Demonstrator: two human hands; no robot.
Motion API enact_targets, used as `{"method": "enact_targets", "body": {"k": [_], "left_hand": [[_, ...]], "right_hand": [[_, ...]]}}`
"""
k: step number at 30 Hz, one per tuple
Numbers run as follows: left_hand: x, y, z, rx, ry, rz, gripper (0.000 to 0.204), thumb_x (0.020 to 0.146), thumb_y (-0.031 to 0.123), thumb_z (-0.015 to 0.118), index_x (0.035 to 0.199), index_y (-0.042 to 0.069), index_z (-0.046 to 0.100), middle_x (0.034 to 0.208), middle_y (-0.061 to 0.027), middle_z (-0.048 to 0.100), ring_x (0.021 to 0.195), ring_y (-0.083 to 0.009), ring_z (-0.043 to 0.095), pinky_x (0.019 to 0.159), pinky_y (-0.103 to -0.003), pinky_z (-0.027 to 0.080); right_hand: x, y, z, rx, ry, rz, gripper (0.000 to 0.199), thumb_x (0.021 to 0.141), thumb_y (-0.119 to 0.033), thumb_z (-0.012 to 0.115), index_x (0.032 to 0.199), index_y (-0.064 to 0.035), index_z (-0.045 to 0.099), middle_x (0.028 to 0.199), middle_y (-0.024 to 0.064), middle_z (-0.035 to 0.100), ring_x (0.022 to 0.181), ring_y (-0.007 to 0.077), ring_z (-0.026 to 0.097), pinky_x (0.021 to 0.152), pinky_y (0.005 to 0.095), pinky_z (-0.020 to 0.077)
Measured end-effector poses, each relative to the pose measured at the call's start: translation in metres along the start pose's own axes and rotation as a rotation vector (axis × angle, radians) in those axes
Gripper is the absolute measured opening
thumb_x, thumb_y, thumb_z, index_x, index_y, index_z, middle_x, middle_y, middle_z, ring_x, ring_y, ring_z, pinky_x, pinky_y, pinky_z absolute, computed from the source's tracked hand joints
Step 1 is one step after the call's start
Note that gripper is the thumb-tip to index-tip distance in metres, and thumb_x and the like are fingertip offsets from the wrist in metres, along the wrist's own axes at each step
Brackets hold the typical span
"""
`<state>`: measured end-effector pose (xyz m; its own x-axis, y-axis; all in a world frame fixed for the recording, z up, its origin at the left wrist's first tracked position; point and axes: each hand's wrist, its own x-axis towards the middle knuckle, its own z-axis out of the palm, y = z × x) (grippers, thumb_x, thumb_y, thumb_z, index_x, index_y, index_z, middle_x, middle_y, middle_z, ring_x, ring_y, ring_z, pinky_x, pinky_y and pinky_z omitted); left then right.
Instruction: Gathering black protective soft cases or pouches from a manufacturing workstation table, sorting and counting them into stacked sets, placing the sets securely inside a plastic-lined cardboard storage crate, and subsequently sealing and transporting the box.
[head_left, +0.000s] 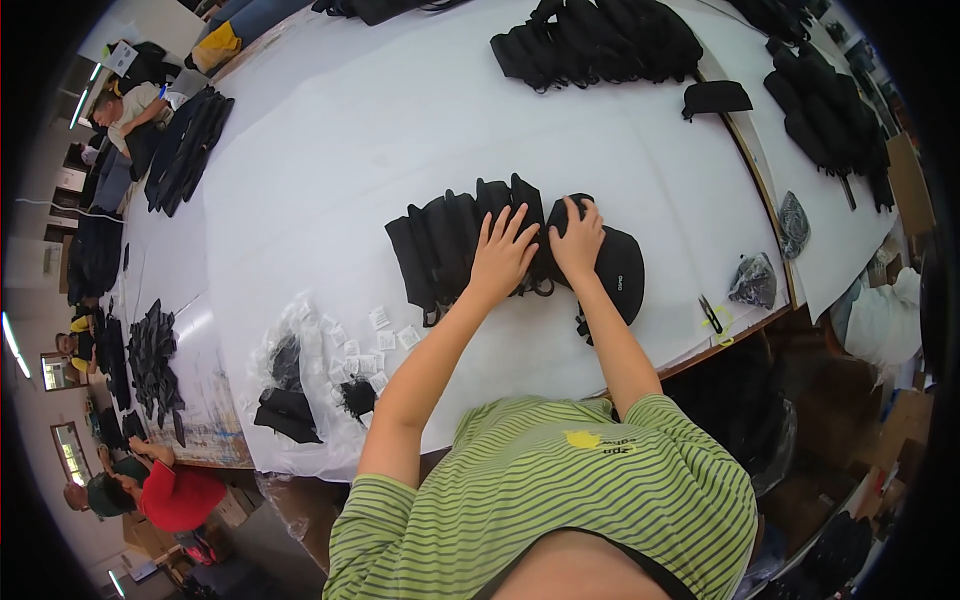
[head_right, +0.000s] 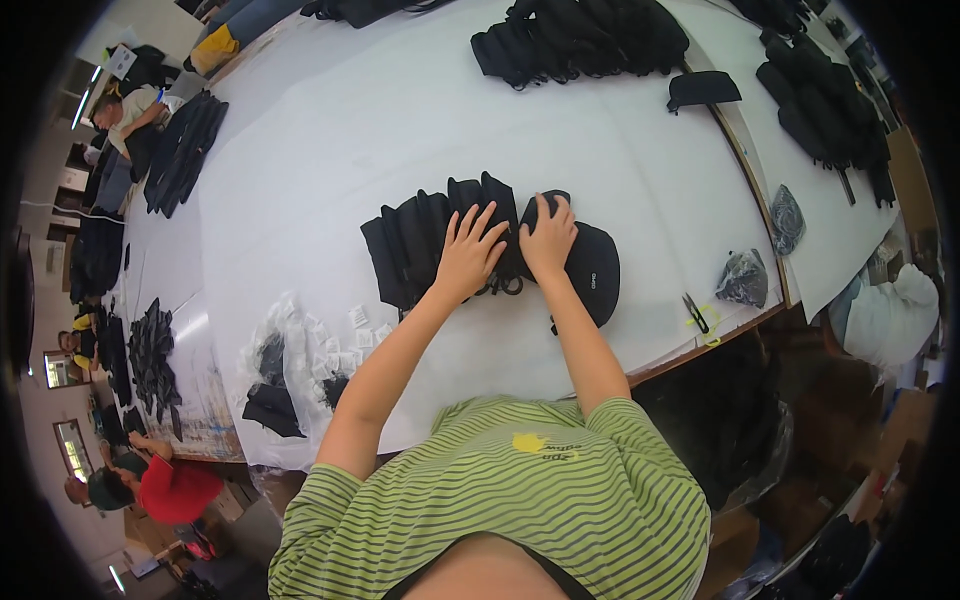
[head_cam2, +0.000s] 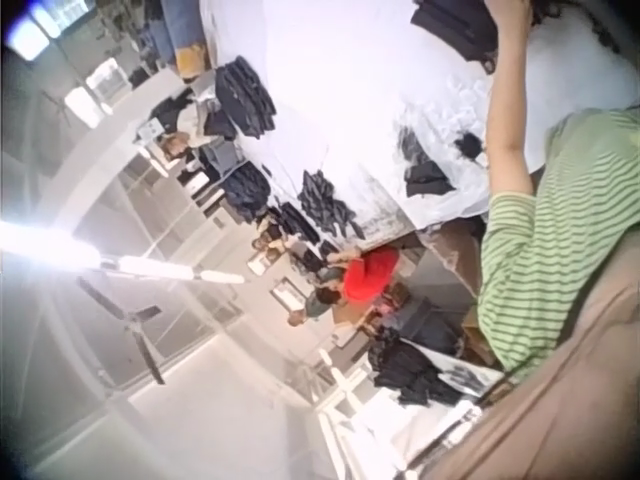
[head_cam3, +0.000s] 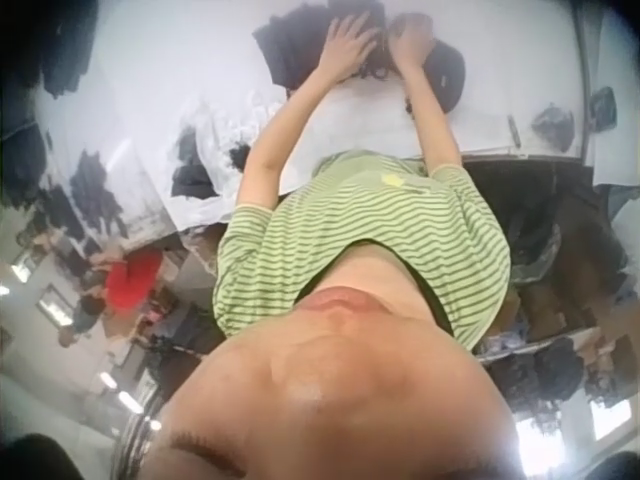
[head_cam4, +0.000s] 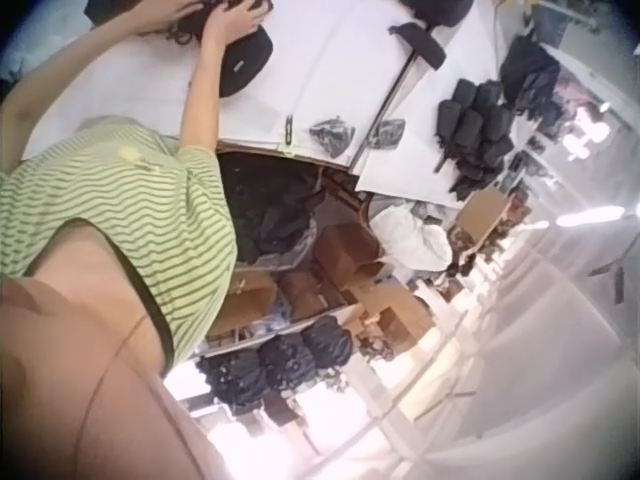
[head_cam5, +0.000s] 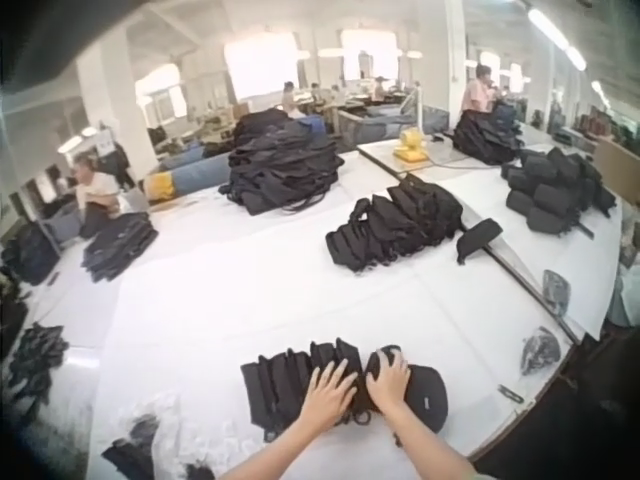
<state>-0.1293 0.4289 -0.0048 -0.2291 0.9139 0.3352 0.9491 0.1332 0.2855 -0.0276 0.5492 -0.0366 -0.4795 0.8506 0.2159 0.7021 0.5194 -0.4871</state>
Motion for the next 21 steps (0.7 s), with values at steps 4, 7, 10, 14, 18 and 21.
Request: {"method": "enact_targets", "body": {"k": [4,7,10,14,18,21], "left_hand": [[0.011,0.002,0.016,0.082,0.035,-0.01,0.031,0.091,0.03,0.054,0.115,0.012,0.06,0.14,-0.0091,0.043,0.132,-0.0292,0.035,0.112,-0.048,0.019],[0.017,-0.003,0.022,0.072,0.006,-0.004,0.03,0.09,0.03,0.055,0.112,0.011,0.062,0.139,-0.0091,0.045,0.132,-0.0295,0.035,0.112,-0.049,0.018],[0.019,-0.003,0.019,-0.005,-0.104,0.064,0.03,0.087,0.033,0.057,0.107,0.011,0.065,0.137,-0.0089,0.047,0.133,-0.0303,0.033,0.113,-0.05,0.015],[0.024,0.007,0.007,0.026,-0.376,0.111,0.037,0.083,0.044,0.059,0.101,0.014,0.07,0.132,-0.0067,0.053,0.138,-0.0301,0.028,0.115,-0.052,0.005],[0.022,-0.001,0.018,0.119,-0.301,0.132,0.042,0.077,0.049,0.062,0.093,0.012,0.071,0.125,-0.0089,0.058,0.137,-0.0327,0.029,0.115,-0.054,0.001],[0.02,0.001,0.018,0.148,-0.28,0.112,0.039,0.079,0.045,0.062,0.095,0.012,0.071,0.122,-0.0085,0.058,0.136,-0.0318,0.031,0.115,-0.054,0.001]], "right_hand": [[-0.015,0.025,0.004,-0.05,-0.228,0.121,0.085,0.074,-0.033,0.074,0.143,-0.01,0.03,0.141,0.0241,0.03,0.126,0.0403,0.034,0.105,0.0484,0.0302],[-0.012,0.028,0.01,-0.01,-0.266,0.132,0.092,0.073,-0.034,0.076,0.145,-0.0078,0.025,0.142,0.0266,0.027,0.127,0.0428,0.033,0.105,0.0491,0.0321],[-0.006,0.037,0.013,0.108,-0.234,0.194,0.091,0.071,-0.026,0.077,0.144,-0.0079,0.027,0.14,0.0261,0.031,0.125,0.0429,0.037,0.103,0.0469,0.0359],[0.011,0.06,0.012,0.425,-0.192,0.393,0.081,0.069,-0.014,0.077,0.14,-0.0117,0.038,0.127,0.0241,0.05,0.117,0.0387,0.049,0.099,0.0416,0.0418],[0.035,0.076,-0.003,0.71,-0.063,0.321,0.07,0.074,-0.009,0.073,0.138,-0.0123,0.045,0.114,0.0205,0.062,0.106,0.0275,0.061,0.092,0.0344,0.0471],[0.056,0.079,-0.023,1.397,-0.309,0.452,0.056,0.087,-0.011,0.064,0.139,-0.0086,0.044,0.113,0.011,0.063,0.102,0.0173,0.06,0.088,0.0283,0.0476]]}}
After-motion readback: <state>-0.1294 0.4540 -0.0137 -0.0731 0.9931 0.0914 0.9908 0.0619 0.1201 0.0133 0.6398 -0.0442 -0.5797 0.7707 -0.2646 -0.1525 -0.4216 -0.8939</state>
